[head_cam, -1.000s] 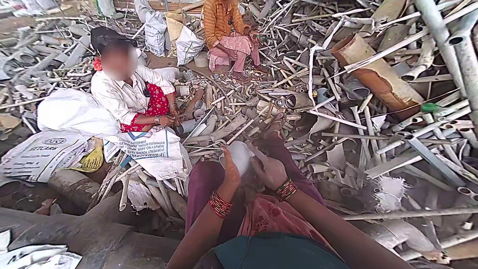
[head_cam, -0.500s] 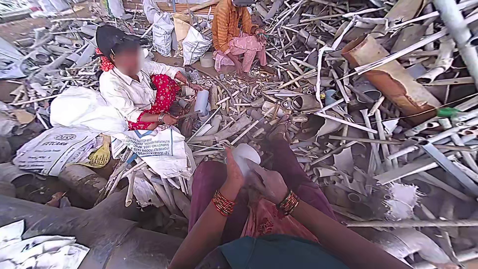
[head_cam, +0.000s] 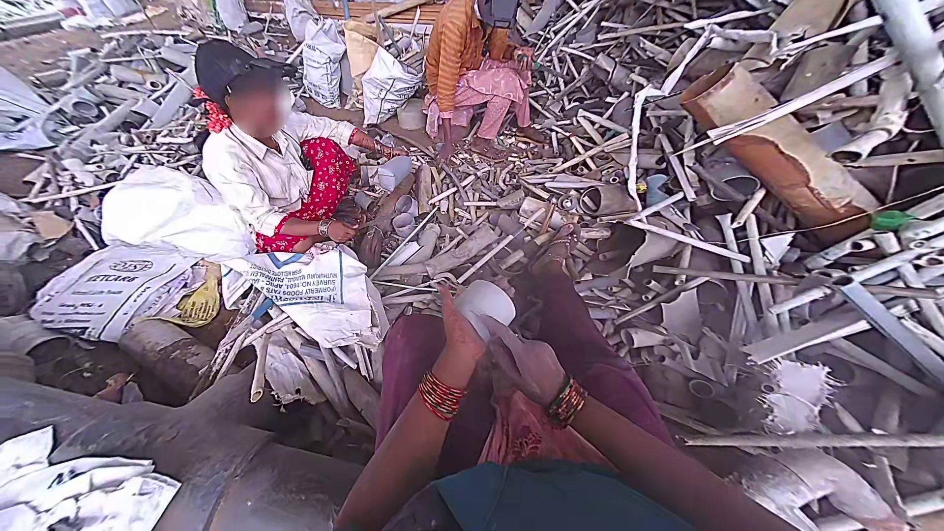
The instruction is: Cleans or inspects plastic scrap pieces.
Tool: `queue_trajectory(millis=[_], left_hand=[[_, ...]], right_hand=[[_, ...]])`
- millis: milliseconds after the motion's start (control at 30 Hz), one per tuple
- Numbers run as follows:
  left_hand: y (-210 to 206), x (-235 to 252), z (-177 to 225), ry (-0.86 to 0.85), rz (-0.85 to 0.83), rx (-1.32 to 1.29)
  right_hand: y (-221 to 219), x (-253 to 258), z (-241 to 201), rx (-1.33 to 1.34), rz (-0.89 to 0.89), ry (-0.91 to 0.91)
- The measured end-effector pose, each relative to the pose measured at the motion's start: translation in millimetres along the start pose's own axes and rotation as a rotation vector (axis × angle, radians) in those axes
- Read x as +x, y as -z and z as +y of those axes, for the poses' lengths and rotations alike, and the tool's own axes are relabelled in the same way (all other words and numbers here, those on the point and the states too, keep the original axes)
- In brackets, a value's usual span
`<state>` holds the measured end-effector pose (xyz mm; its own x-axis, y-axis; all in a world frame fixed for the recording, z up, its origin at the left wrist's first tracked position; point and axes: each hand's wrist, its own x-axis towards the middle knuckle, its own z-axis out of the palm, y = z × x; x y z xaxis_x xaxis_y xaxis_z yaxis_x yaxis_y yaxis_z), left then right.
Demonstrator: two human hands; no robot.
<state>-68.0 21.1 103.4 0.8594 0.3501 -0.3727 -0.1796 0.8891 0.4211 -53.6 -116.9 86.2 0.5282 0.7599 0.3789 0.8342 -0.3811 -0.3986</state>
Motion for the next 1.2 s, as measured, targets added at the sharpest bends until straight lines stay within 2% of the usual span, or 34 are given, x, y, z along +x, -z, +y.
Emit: queue_trajectory(millis=[200, 333, 467, 600, 700, 800, 867, 967, 1067, 1133, 1200], left_hand=[[-7.3, -6.2, -5.2, -0.002, 0.047, 0.091], [-7.1, -9.5, -8.0, -0.039, -0.061, 0.058], [-11.9, -12.9, -7.3, -0.041, -0.081, -0.029], [-8.6, -8.8, -6.9, -0.013, -0.123, -0.119], [-13.2, -11.7, -5.4, -0.002, -0.059, -0.094], [-17.8, -17.6, -2.7, -0.009, 0.094, 0.063], [-15.7, -17.2, -2.3, -0.001, 0.129, 0.152], [-12.7, -16.4, -3.5, 0.028, 0.069, 0.186], [-11.8, -15.7, -9.5, 0.051, -0.069, 0.12], [-10.1, -14.5, -11.0, 0.042, -0.125, 0.071], [-11.0, -12.8, -8.3, 0.0, -0.075, 0.036]], right_hand=[[24.8, 18.1, 21.0, 0.049, -0.205, -0.332], [24.9, 17.1, 15.3, 0.154, -0.122, -0.385], [19.3, 14.5, 24.1, 0.25, 0.077, -0.431], [24.4, 15.1, 34.2, 0.598, 0.018, -0.656], [23.6, 14.6, 36.9, 0.825, 0.026, -0.748], [26.3, 15.6, 31.7, 0.952, 0.02, -0.741], [29.9, 17.8, 30.2, 1.002, 0.027, -0.722], [40.6, 29.7, 27.6, 1.003, 0.056, -0.761], [48.5, 43.5, 25.4, 0.931, 0.145, -0.825], [51.4, 46.2, 26.5, 0.79, 0.193, -0.813], [53.2, 42.4, 30.3, 0.617, 0.156, -0.737]])
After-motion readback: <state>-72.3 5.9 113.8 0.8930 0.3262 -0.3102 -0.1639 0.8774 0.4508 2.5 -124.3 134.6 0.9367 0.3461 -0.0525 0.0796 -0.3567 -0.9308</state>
